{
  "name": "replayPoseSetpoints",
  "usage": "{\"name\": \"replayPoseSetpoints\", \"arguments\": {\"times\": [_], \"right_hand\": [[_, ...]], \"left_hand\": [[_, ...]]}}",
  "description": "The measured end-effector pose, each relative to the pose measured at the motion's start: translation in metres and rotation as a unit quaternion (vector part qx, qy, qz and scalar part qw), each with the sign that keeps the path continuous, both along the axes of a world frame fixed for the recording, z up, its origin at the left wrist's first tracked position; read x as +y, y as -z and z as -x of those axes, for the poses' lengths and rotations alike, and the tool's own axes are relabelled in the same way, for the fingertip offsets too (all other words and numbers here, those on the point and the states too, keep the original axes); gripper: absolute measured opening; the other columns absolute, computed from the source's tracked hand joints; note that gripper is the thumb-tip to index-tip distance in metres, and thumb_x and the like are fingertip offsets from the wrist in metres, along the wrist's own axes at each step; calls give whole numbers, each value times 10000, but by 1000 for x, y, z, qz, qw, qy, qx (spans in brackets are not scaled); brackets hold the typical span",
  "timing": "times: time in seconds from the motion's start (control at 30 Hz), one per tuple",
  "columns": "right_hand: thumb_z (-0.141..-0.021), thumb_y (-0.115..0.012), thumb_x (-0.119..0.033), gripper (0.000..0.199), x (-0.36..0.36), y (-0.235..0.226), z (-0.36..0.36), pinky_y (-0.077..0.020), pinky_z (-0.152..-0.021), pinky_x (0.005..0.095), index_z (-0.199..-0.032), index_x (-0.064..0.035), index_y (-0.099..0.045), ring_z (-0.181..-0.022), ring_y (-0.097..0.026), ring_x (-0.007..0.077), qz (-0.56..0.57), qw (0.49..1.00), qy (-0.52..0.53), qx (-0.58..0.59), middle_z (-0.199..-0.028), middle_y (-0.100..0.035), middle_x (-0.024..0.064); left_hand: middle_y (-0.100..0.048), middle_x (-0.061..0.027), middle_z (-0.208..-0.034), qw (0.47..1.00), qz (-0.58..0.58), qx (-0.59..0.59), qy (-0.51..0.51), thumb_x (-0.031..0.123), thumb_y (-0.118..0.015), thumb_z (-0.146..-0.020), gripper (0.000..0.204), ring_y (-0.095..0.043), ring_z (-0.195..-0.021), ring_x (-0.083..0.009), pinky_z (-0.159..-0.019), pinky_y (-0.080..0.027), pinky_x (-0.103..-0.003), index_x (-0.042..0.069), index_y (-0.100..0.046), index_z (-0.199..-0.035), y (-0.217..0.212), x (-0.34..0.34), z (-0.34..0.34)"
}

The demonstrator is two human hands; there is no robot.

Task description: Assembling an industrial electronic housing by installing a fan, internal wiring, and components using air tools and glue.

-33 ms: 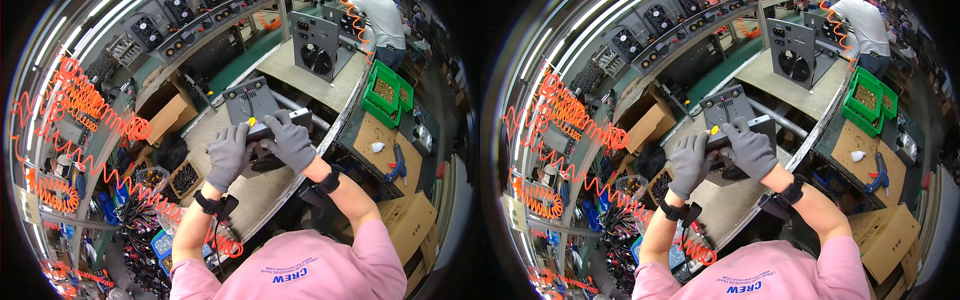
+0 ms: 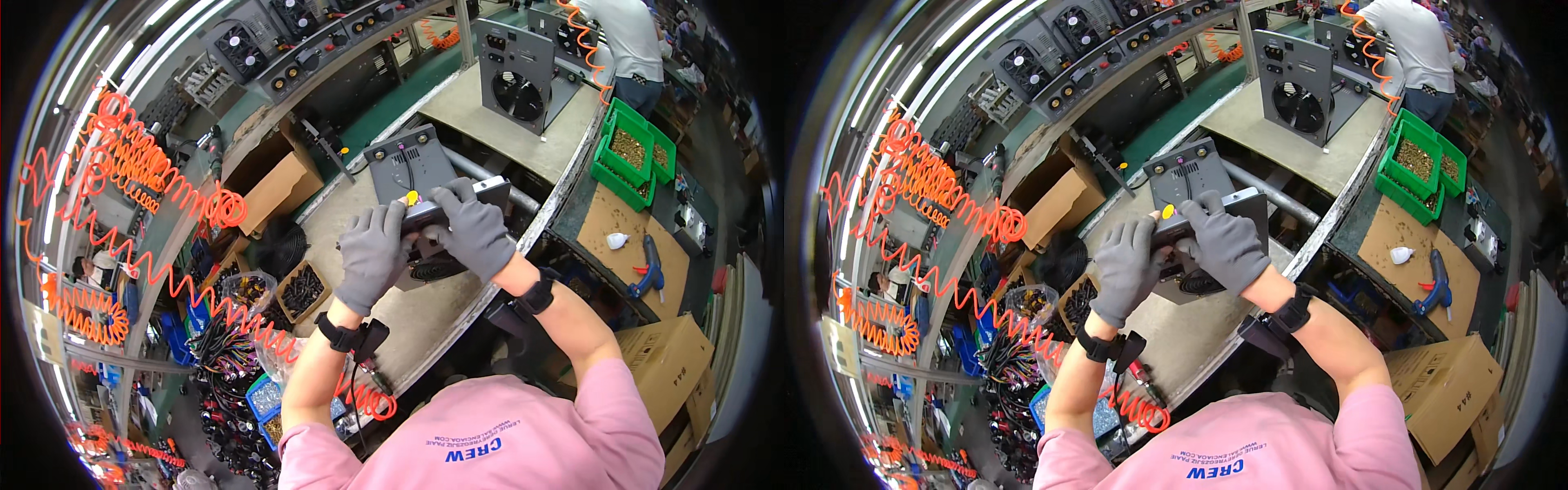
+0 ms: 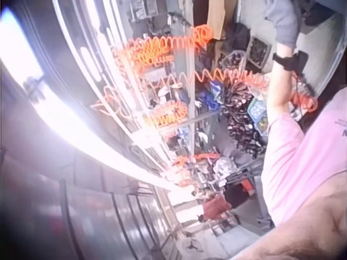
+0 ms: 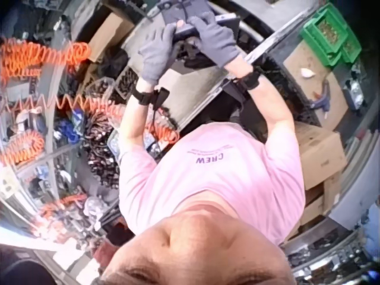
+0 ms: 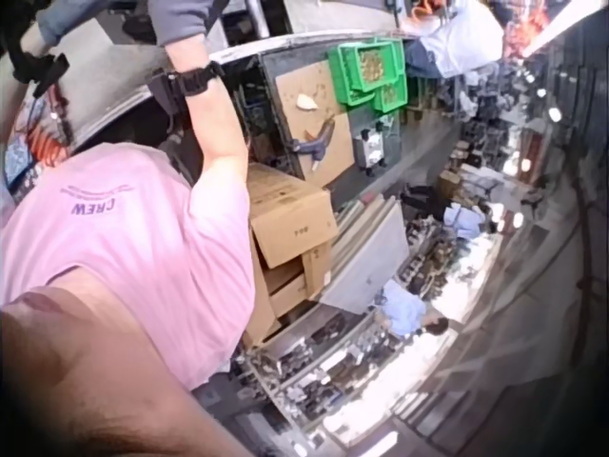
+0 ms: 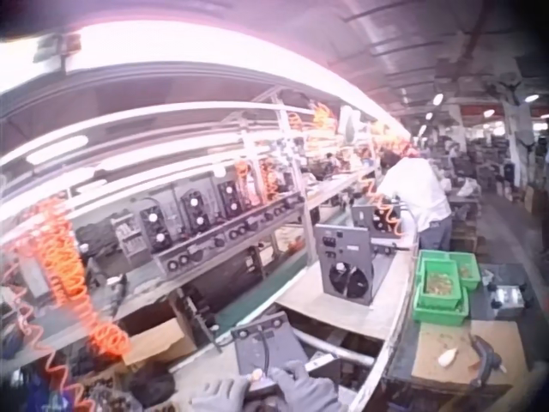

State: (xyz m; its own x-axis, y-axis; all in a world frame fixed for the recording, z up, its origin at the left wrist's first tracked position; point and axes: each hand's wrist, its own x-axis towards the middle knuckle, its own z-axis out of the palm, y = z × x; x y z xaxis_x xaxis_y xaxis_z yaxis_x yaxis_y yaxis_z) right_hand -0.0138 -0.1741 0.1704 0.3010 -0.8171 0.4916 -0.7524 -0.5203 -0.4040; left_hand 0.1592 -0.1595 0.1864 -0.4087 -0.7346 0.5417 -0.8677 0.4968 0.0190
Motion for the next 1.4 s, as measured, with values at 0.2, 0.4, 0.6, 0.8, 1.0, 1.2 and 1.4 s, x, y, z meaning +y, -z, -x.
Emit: {"name": "replayPoseSetpoints", "arguments": {"times": [0.2, 0.4, 0.6, 0.8, 1.0, 1.2, 1.4], "right_hand": [[-685, -670, -273, 396, -13, 5, -2, -477, -551, 418, -1003, -122, -489, -689, -586, 334, -10, 1000, 10, -19, -918, -499, 119], [-601, -738, -240, 405, -3, -3, 0, -475, -605, 399, -922, -94, -538, -733, -578, 329, -13, 999, 5, -44, -899, -530, 119], [-559, -761, -240, 414, 42, -5, 25, -482, -602, 389, -898, -119, -555, -707, -581, 302, -3, 998, 47, -39, -863, -532, 86], [-552, -766, -86, 621, 135, -19, 55, -504, -650, 313, -1102, -83, -478, -836, -575, 274, -39, 980, 160, -111, -1030, -492, 114], [-847, -551, -219, 351, 195, -35, 55, -499, -540, 265, -1066, 18, -411, -701, -588, 163, -120, 875, 266, -386, -971, -489, 128], [-841, -463, -486, 550, 185, -65, 62, -532, -531, 312, -954, 46, -540, -591, -602, 206, -552, 616, 285, -485, -746, -541, 138], [-832, -525, -402, 410, 151, -73, 48, -521, -525, 279, -832, 3, -595, -544, -572, 164, -593, 630, 252, -434, -696, -546, 88]], "left_hand": [[-499, -133, -1055, 937, 168, 290, -104, 91, -617, -754, 324, -483, -1005, -283, -865, -394, -368, 33, -493, -1047, 37, 31, -24], [-459, -72, -911, 485, -332, 790, -176, 419, -588, -781, 392, -478, -817, -214, -720, -462, -398, 100, -475, -978, 173, 46, -67], [-525, -200, -1055, 219, -579, 782, -72, 470, -463, -852, 556, -548, -994, -332, -849, -443, -534, 19, -400, -1171, 205, 56, -50], [-559, -196, -1041, 211, -745, 633, 22, 321, -381, -918, 404, -580, -931, -337, -830, -479, -473, 2, -449, -1157, 215, 107, -12], [-563, -157, -1010, 125, -786, 605, 26, 151, -432, -890, 268, -578, -911, -317, -820, -483, -461, 7, -492, -1108, 234, 130, 11], [-554, -148, -1032, 166, -760, 626, 53, 160, -433, -897, 204, -564, -947, -300, -829, -478, -460, 39, -506, -1043, 212, 132, 19], [-553, -123, -1068, 210, -775, 596, 9, 157, -396, -881, 289, -571, -897, -266, -820, -481, -440, 50, -452, -1142, 245, 129, 13]]}}
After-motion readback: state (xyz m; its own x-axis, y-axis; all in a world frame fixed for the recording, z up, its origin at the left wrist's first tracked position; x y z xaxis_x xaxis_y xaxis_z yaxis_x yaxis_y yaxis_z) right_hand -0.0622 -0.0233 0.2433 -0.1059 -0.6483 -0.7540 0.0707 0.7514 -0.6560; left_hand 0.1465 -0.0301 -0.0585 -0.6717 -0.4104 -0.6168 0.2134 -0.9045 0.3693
